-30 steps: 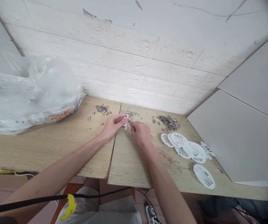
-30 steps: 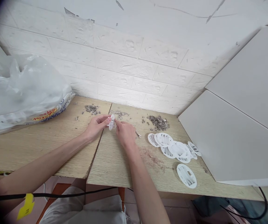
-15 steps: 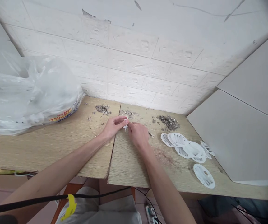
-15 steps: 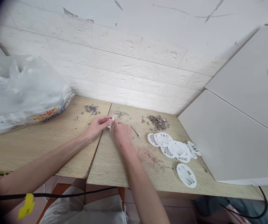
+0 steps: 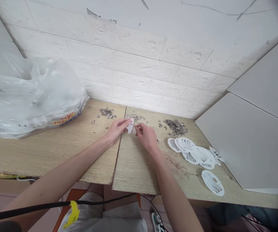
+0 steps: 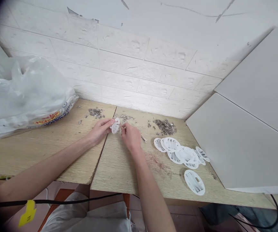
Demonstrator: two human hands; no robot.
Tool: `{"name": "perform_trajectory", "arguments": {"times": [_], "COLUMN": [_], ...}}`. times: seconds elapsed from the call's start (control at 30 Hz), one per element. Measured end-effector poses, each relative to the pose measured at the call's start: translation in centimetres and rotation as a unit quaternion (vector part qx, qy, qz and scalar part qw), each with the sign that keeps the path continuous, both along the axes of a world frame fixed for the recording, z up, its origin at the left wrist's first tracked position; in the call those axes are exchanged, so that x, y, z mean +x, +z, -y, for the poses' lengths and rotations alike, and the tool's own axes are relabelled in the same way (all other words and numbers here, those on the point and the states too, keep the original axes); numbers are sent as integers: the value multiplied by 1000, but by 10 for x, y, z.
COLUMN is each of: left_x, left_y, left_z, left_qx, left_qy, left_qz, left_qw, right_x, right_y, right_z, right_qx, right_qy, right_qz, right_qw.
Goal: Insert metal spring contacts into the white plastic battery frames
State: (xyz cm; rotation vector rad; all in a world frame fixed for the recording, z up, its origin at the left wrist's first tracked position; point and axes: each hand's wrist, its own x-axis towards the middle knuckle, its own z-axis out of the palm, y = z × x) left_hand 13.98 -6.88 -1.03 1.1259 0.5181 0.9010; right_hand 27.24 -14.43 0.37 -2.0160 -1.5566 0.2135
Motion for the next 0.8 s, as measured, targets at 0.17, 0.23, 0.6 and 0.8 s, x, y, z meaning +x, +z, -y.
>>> {"name": "perform_trajectory", "arguments": {"times": [0.17,0.23,0.6,0.8], "left_x": [0,0,1,0], "left_y": [-2,-2,-2,-2], "left_z": [0,0,0,0], "left_qx": [6,2,-5,-9], "left_qy": [-8,-6,-7,-5], "left_qz": [-12,-15,-4,-27], "left_qw": [1000,1000,1000,1000], "right_x": [0,0,0,1], "right_y": [-3,-3,-1,-1], "right_z": [-1,-1,0,0], "right_qx": [-1,0,-1,-7], "right_qy": [0,-1,-1,17], "right_qz": [6,11,20,33], "right_qw": [1000,1000,1000,999]}}
